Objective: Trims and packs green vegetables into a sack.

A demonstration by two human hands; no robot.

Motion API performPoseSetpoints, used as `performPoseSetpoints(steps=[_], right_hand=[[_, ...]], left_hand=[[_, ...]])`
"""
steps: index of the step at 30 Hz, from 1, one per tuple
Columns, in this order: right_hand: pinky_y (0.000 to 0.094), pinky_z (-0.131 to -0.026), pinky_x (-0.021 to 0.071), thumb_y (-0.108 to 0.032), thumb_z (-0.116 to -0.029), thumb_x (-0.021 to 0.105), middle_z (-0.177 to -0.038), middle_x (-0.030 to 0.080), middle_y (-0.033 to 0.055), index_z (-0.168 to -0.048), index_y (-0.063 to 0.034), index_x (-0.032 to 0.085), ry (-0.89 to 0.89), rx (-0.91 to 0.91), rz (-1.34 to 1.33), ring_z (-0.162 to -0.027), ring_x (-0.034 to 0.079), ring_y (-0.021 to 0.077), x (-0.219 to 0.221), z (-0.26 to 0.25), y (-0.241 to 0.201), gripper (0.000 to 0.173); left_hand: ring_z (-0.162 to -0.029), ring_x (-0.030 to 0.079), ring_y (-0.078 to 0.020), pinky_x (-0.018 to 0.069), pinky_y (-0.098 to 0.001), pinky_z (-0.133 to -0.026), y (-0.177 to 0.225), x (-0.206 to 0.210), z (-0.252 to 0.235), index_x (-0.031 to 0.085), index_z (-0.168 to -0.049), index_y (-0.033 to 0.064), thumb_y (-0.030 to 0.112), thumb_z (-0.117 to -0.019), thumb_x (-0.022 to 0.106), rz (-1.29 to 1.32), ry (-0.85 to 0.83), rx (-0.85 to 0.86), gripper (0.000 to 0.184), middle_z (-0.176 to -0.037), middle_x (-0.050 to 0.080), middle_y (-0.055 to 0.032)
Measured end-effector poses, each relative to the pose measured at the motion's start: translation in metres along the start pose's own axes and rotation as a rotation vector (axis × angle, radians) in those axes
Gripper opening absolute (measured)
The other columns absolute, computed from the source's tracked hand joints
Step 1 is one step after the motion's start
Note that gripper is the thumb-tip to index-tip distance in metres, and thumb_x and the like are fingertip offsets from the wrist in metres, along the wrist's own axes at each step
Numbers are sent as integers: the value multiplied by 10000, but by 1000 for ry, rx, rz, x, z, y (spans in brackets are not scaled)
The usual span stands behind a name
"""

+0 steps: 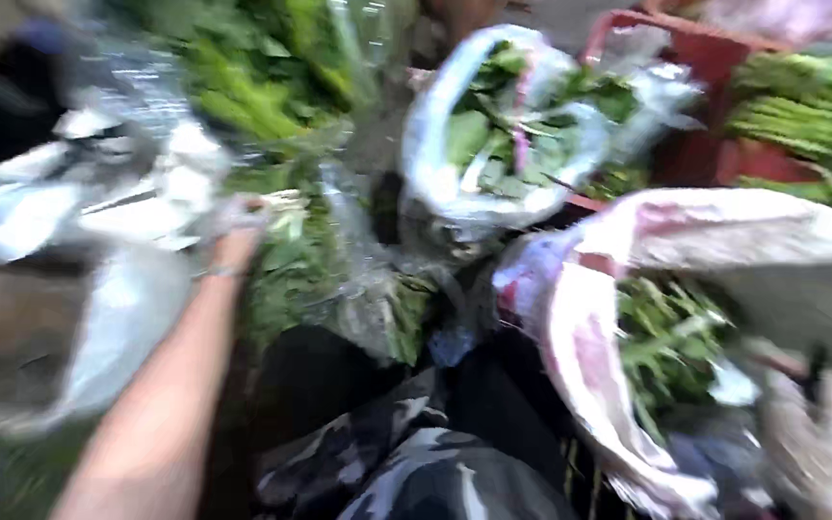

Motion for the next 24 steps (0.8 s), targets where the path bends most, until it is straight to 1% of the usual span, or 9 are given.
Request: performPoseSetpoints(steps=[3,5,7,10,11,15,18,21,24], right_hand=[[488,-969,520,-62,-978,589,-1181,678,279,-1235,94,634,27,117,33,-1078,670,328,2,-21,-45,304],[479,-912,556,-82,-976,617,-1129,706,225,-1189,60,666,-4,54,-28,-999,697,278,14,-26,-41,261],[474,-874,568,-80,-991,605,-1102,719,177,-1182,32,679,-83,100,-129,-934,701,242,31,-27,-48,234],[256,-679,560,-60,-975,554,-920,704,34,-1126,10,676,-202,101,-420,-726,636,46,62,-26,-74,206],[242,-764,572,-51,-967,548,-971,714,19,-1130,1,678,-278,85,-466,-817,659,29,73,-27,-80,215],[544,-1110,439,-91,-1038,534,-1376,635,158,-1378,-74,626,-395,253,-103,-1290,593,308,75,-45,-26,352],[594,-881,519,-171,-1051,570,-1249,644,256,-1382,3,555,-140,521,-152,-1030,659,372,35,-51,33,374],[246,-491,441,-179,-1047,542,-993,691,51,-1379,-76,571,-93,528,-444,-556,501,51,26,-54,26,349],[321,-566,490,-161,-1051,558,-787,622,84,-1156,17,647,-253,424,-301,-574,533,133,30,-46,-19,225]], left_hand=[[-1394,415,-508,318,-686,-1119,48,-20,9,529,-1434,73,452,-1027,521,27,127,228,556,-1498,436,-316],[-1372,481,-381,376,-492,-1158,126,-38,50,519,-1410,-8,391,-1045,488,191,215,581,541,-1444,499,-288],[-1254,564,-382,427,-482,-1097,227,-55,146,565,-1243,-89,288,-1049,496,326,180,1082,430,-1263,600,-316],[-1182,653,-216,452,-466,-1042,347,-27,301,707,-1234,158,440,-971,609,330,-212,1587,398,-1235,716,-80],[-1240,641,-271,434,-555,-1089,366,2,331,683,-1300,131,411,-917,663,238,-404,1653,474,-1299,692,-111],[-1237,574,-479,168,-671,-1200,352,86,345,705,-1160,-39,90,-953,609,-338,-1023,1452,262,-1174,691,-253],[-1260,563,-452,136,-644,-1217,336,77,331,724,-1151,-2,98,-944,614,-468,-1119,1377,254,-1195,689,-216],[-1167,624,-441,189,-673,-1188,332,75,329,752,-1065,23,86,-898,650,-424,-1044,1410,206,-1120,710,-203],[-1193,615,-446,152,-672,-1199,332,75,330,746,-1087,5,90,-932,625,-418,-1051,1379,215,-1138,709,-213]])
Point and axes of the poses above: each hand's wrist, its own z-axis away from the middle knuckle, its own x-axis out of the palm, y = z × x, the point moved 9 cm from there along -z, towards the middle knuckle
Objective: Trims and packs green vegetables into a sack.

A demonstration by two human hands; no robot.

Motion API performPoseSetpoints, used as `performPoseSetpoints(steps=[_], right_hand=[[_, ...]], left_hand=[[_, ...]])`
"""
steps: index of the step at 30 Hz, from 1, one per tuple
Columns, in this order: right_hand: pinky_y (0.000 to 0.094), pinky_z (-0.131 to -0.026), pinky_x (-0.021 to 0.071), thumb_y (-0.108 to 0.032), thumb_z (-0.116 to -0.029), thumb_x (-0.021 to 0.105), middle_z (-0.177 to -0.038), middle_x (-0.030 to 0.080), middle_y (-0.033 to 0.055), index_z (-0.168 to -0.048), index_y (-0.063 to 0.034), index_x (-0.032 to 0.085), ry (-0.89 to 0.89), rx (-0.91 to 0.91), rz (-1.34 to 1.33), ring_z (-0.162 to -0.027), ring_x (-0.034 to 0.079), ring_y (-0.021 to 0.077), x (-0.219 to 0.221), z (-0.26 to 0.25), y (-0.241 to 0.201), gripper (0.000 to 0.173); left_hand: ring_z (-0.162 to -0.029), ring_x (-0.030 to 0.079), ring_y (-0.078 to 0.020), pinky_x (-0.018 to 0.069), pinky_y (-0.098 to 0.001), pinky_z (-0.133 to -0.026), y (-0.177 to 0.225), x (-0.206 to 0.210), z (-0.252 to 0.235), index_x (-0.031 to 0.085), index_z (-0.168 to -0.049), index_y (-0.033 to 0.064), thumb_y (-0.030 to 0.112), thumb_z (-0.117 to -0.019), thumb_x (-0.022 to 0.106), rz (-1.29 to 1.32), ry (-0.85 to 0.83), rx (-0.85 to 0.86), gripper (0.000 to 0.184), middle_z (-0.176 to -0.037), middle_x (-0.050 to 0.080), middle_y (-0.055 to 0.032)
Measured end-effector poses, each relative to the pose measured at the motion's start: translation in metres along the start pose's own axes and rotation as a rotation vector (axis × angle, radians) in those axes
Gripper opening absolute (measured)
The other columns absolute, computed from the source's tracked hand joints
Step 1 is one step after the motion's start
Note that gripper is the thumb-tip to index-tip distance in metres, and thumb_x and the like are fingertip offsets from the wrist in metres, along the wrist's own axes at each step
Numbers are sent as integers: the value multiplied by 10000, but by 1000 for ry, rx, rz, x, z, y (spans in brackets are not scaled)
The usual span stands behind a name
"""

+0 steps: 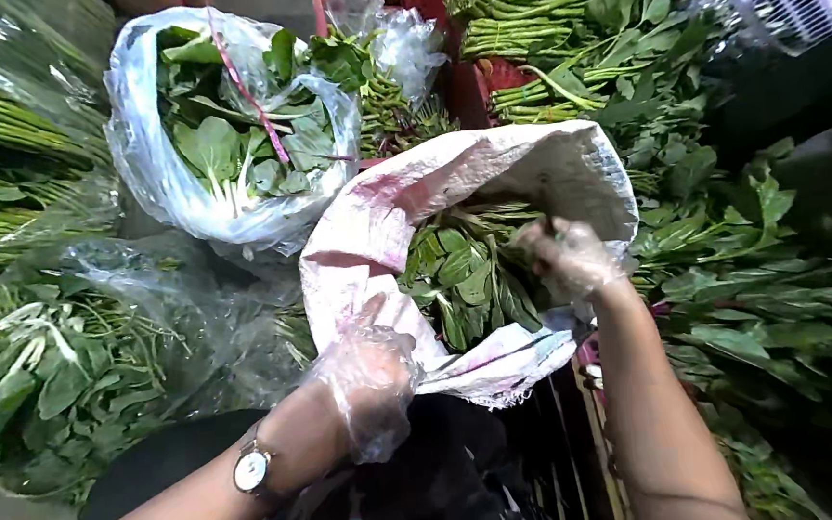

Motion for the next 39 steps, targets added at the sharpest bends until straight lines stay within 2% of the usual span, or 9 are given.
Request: performPoseSetpoints(steps=[5,10,14,18,20,25,29,35,39], right_hand=[[602,-985,508,-152,-1004,605,-1140,743,160,-1187,-85,748,132,-232,418,-1088,702,343,-2,-5,-32,241],[654,-991,485,-393,-924,743,-1383,581,239,-1444,-137,572,9,-129,717,-1223,600,444,33,-45,-34,605],[682,-950,490,-316,-933,733,-1166,708,223,-1278,-91,689,14,-111,531,-1113,665,418,21,-40,-22,414],[369,-822,568,-110,-910,719,-976,698,101,-1178,5,673,-30,-173,75,-856,667,132,-20,-3,-16,295],[271,-750,567,-27,-911,679,-913,677,50,-1146,19,646,-47,-151,-60,-777,641,56,-29,13,-14,242],[160,-561,520,-32,-846,671,-797,675,-72,-1065,-80,667,28,-196,-227,-621,594,-23,-30,41,-8,225],[174,-619,538,-41,-831,695,-821,668,-55,-1034,-67,673,64,-258,-184,-678,610,-22,-31,48,-18,206],[722,-893,482,-94,-933,694,-1203,665,297,-1328,-26,639,417,-192,481,-1082,649,500,-66,51,-12,405],[753,-907,462,-177,-931,727,-1361,585,301,-1269,-54,690,393,44,689,-1162,604,539,-60,27,13,362]], left_hand=[[-1206,604,-440,139,-663,-1204,2,-2,1,744,-1127,16,98,-931,632,-12,-16,-6,240,-1174,695,-215],[-1271,553,-447,111,-670,-1208,6,-1,-2,722,-1182,33,111,-898,663,-58,-83,-33,300,-1236,667,-214],[-1254,561,-449,115,-676,-1204,5,-3,2,725,-1159,29,117,-893,661,-24,-43,-23,288,-1210,671,-222],[-1313,517,-441,149,-690,-1187,8,-10,1,661,-1323,71,390,-939,692,34,-113,-53,500,-1330,615,-229],[-1243,572,-436,354,-666,-1094,9,-23,-1,652,-1307,59,516,-950,659,119,43,-18,580,-1284,630,-235],[-1114,645,-354,511,-544,-960,-3,-92,-2,647,-1322,66,100,-1014,561,364,675,71,321,-1227,663,-198],[-1125,649,-300,504,-555,-941,-24,-123,-13,582,-1371,118,240,-1085,460,588,831,-21,334,-1286,655,-141],[-1054,668,-352,464,-632,-988,-7,-71,-37,641,-1337,169,402,-946,701,92,307,-100,459,-1127,707,-144],[-1207,600,-400,182,-708,-1171,-1,3,-31,700,-1264,166,407,-952,674,-119,-83,-87,394,-1220,690,-159]])
Point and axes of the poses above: each hand's wrist, its own z-axis away from the middle knuckle, its own x-axis out of the palm, y = z × x, the point moved 9 cm from there along -z, towards the middle knuckle
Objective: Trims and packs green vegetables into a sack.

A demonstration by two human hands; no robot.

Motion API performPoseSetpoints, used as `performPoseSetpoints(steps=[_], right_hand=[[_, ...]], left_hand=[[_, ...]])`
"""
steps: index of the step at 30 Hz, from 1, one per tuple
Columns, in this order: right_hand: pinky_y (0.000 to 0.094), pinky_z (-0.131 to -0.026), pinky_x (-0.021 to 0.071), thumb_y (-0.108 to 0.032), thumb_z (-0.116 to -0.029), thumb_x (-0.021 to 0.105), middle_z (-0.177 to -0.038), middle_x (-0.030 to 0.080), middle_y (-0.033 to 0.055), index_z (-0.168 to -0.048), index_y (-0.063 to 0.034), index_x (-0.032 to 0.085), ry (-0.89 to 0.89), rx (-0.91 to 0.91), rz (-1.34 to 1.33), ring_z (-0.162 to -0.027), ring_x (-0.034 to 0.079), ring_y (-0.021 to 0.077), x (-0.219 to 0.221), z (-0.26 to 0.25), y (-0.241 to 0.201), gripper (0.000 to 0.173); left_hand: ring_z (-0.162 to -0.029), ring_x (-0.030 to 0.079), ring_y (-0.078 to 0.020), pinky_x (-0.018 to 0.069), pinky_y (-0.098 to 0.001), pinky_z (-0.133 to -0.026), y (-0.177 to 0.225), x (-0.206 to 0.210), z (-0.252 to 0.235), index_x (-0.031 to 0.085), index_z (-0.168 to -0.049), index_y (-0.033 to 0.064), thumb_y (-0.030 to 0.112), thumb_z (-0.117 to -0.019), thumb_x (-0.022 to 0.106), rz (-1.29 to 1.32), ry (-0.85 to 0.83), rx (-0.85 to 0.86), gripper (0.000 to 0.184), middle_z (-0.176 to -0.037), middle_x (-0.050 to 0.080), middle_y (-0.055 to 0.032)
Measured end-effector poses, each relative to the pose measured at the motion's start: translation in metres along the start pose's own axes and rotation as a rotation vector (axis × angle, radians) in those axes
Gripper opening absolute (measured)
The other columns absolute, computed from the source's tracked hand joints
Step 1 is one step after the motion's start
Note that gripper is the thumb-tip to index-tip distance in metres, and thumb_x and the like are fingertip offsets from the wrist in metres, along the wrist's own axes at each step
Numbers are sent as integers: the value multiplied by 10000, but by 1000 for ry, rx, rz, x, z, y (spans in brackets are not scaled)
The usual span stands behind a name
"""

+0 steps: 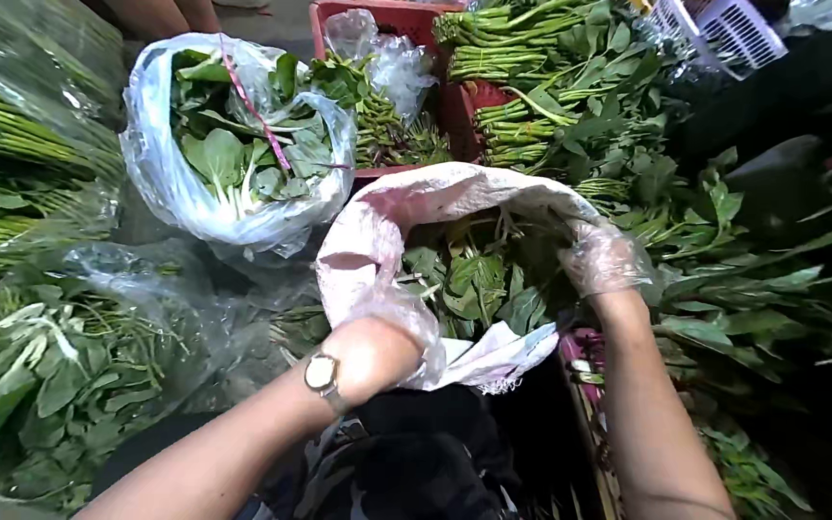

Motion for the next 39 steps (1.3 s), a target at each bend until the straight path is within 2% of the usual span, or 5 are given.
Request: performPoseSetpoints(steps=[5,18,25,34,39], right_hand=[[617,-910,535,-258,-878,788,-1146,682,279,-1189,19,700,233,-278,-294,-1049,678,439,-12,21,-50,426],[620,-1030,448,-346,-1044,562,-1230,682,229,-1327,-66,658,-897,-220,-143,-1183,637,391,109,111,-83,409],[309,-660,522,-204,-1007,641,-818,641,45,-1049,-8,688,-309,-88,-713,-675,579,92,52,53,-64,206],[671,-932,503,-266,-988,647,-1182,701,225,-1230,-63,698,-357,-87,-236,-1114,668,418,91,-10,-78,319],[316,-627,494,-108,-954,658,-817,594,36,-1002,-43,630,-159,-75,-801,-687,554,101,25,19,-44,85]], left_hand=[[-1157,617,-415,303,-690,-1110,5,3,9,737,-1176,133,416,-946,677,-13,16,4,370,-1154,701,-181],[-1415,436,-399,9,-728,-1185,5,4,20,704,-1304,201,481,-1006,569,37,-125,12,431,-1384,621,-149],[-1383,468,-404,19,-732,-1183,5,6,17,734,-1237,210,460,-982,620,-2,-97,9,375,-1321,656,-138],[-1333,519,-383,75,-697,-1198,2,3,19,750,-1179,165,438,-991,613,57,-16,-4,359,-1288,667,-149],[-1191,617,-367,329,-628,-1126,0,-19,19,718,-1231,156,339,-1014,590,248,222,56,311,-1182,703,-154]])
Point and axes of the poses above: each hand's wrist, its own z-axis away from the middle knuckle, its own x-axis out of the palm, y = z × x, the point moved 9 cm from there along -z, towards the middle knuckle
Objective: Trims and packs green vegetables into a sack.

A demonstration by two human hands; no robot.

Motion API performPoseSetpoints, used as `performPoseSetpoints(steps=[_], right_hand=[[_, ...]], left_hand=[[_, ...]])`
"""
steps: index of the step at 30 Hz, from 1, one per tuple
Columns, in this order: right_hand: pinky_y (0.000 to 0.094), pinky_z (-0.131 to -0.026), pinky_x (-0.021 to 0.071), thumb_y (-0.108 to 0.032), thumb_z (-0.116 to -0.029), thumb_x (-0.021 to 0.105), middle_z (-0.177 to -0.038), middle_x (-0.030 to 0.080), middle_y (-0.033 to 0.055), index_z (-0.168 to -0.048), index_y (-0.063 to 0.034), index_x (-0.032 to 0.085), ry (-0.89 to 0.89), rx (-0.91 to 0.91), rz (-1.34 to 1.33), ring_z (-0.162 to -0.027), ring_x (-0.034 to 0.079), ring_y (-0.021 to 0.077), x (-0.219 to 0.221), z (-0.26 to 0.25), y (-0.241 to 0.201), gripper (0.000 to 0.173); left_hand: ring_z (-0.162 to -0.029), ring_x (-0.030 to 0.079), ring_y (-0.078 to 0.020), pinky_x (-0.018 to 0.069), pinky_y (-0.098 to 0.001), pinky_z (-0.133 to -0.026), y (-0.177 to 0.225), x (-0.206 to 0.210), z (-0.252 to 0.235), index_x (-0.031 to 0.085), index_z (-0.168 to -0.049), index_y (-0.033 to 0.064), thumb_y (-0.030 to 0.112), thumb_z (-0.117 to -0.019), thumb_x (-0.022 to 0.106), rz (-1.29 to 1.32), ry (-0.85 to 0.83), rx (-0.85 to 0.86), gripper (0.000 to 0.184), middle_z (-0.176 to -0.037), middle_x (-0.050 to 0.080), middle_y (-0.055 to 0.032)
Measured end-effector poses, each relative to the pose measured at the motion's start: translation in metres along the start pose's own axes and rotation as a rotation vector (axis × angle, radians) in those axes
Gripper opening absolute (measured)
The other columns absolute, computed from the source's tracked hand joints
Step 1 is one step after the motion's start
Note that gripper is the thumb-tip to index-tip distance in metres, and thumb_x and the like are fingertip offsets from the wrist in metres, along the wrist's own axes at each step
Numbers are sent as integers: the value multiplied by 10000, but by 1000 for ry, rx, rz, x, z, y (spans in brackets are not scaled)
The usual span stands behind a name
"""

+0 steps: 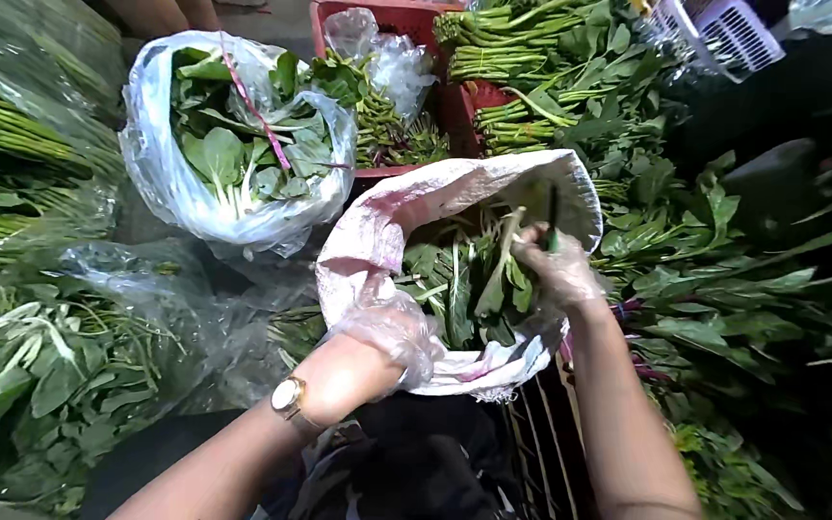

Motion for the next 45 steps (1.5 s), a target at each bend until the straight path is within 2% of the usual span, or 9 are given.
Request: performPoseSetpoints(steps=[7,17,22,26,29,33,37,42,45], right_hand=[[161,-561,556,-172,-840,653,-706,698,-100,-869,-242,718,-123,-117,-860,-604,640,-27,-13,34,-16,100],[216,-553,570,-278,-916,672,-780,707,14,-1072,-76,753,-772,5,-1522,-601,665,78,44,48,-9,268],[134,-460,488,-271,-828,769,-625,631,-73,-913,-161,761,-425,24,-1181,-485,560,-25,-3,41,7,139],[118,-422,412,-163,-795,637,-543,559,-111,-725,-257,646,-96,56,-638,-438,474,-50,-53,48,4,117],[169,-480,460,-164,-840,632,-685,608,-83,-868,-190,636,-171,54,-284,-538,530,-11,-43,36,6,39],[483,-910,542,-158,-1003,641,-1110,719,149,-1213,-13,703,-143,-145,312,-993,687,248,-10,15,-18,263],[655,-920,514,-400,-963,701,-1106,721,179,-1265,-107,686,-247,31,578,-1046,688,373,32,11,-5,420],[517,-1114,433,-262,-956,693,-1389,610,221,-1386,-42,623,-467,-65,401,-1296,587,346,116,44,2,488],[535,-1090,461,-198,-964,684,-1345,644,200,-1350,-30,645,-431,-61,375,-1250,618,332,100,46,2,423]], left_hand=[[-1181,624,-341,486,-547,-1006,19,-57,-17,592,-1411,103,126,-997,617,344,514,61,416,-1292,649,-167],[-1085,670,-205,518,-503,-946,15,-52,-29,678,-1261,158,189,-1041,549,573,508,81,257,-1190,710,-50],[-1072,692,-216,549,-492,-948,6,-55,-11,613,-1346,129,215,-1025,592,408,444,121,334,-1214,701,-85],[-1207,609,-419,275,-696,-1145,19,1,19,598,-1408,160,498,-851,767,-81,-82,57,673,-1227,690,-180],[-1350,488,-441,60,-724,-1185,22,27,20,634,-1375,130,213,-922,698,-180,-361,-59,466,-1356,619,-197],[-1357,474,-449,38,-714,-1187,26,25,18,687,-1296,99,193,-915,692,-141,-350,-69,392,-1353,612,-210],[-1332,498,-444,58,-709,-1189,21,30,20,714,-1238,98,196,-909,684,-121,-299,-44,345,-1315,631,-208],[-1363,474,-455,58,-707,-1192,19,29,26,698,-1292,90,154,-917,690,-26,-226,34,380,-1348,613,-238],[-1186,654,-353,414,-620,-1096,19,-12,65,750,-1176,109,257,-906,737,130,263,369,308,-1188,719,-152]])
Point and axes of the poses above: each hand's wrist, its own z-axis away from the middle knuckle, its own x-axis out of the palm, y = z × x, the point moved 9 cm from there along -z, towards the middle knuckle
